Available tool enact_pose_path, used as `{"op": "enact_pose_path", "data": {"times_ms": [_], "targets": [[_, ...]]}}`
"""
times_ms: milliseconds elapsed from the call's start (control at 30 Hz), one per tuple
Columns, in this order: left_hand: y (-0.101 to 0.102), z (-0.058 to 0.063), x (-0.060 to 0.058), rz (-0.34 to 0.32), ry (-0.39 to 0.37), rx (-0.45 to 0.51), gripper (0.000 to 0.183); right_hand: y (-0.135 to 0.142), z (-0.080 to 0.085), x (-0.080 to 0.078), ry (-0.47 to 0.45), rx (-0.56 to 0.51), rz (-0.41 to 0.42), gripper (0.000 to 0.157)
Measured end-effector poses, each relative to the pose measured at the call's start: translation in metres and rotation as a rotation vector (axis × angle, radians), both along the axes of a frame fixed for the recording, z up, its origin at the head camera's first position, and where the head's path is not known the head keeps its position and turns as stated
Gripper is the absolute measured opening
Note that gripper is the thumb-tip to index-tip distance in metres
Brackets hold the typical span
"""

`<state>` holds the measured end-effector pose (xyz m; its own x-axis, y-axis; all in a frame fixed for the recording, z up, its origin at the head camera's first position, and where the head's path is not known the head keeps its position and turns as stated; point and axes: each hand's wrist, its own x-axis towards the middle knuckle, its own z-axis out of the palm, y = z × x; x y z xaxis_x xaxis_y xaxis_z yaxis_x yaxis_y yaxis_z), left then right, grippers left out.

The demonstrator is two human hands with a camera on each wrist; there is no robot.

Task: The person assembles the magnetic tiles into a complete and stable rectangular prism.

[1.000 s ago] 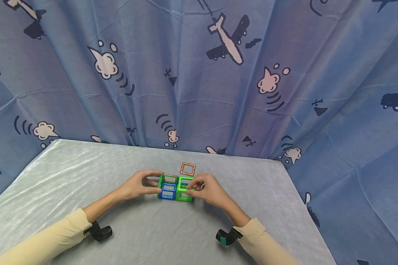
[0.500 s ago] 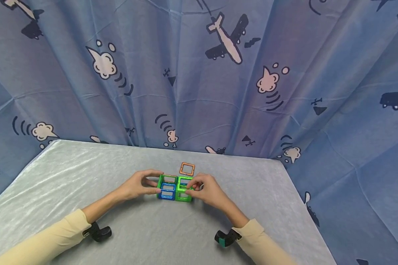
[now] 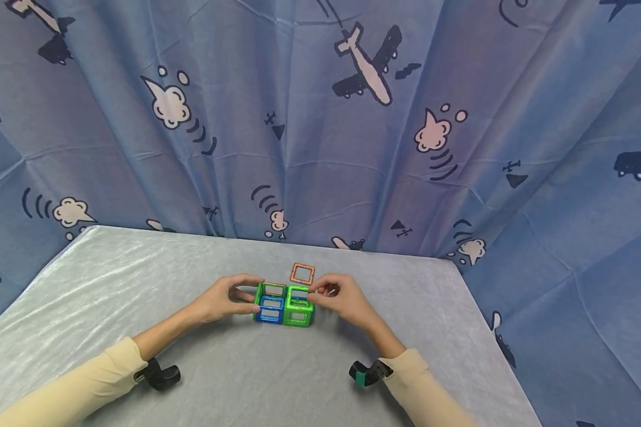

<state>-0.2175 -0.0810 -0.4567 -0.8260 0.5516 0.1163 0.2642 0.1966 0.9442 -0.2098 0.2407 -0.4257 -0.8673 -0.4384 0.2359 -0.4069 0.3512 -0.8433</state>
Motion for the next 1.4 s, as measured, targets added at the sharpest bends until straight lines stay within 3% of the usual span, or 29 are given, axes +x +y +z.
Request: {"op": "enact_pose_path", "data": {"times_ms": [200,367,633,767,1100,1400], "targets": [[-0.001,0.001,0.0,0.006,-0.004,0.0,0.059,0.007,-0.007,-0.021,0.012,0.014,-0.089,0.012],[-0.001,0.0,-0.001,-0.001,-0.003,0.007,0.058,0.016,-0.02,-0.044,0.034,0.065,-0.121,0.023],[-0.001,-0.001,-0.003,-0.004,-0.005,0.004,0.057,0.017,-0.034,-0.074,0.065,0.185,-0.057,0.04],[-0.001,-0.002,-0.004,-0.015,-0.007,0.016,0.057,0.012,-0.037,-0.079,0.086,0.217,-0.023,0.041],[0.001,0.0,-0.005,-0.037,0.015,0.034,0.056,-0.003,-0.037,-0.082,0.063,0.158,-0.015,0.035],[0.0,0.0,-0.003,-0.037,-0.002,0.036,0.057,-0.014,-0.042,-0.087,0.053,0.228,0.02,0.022]]}}
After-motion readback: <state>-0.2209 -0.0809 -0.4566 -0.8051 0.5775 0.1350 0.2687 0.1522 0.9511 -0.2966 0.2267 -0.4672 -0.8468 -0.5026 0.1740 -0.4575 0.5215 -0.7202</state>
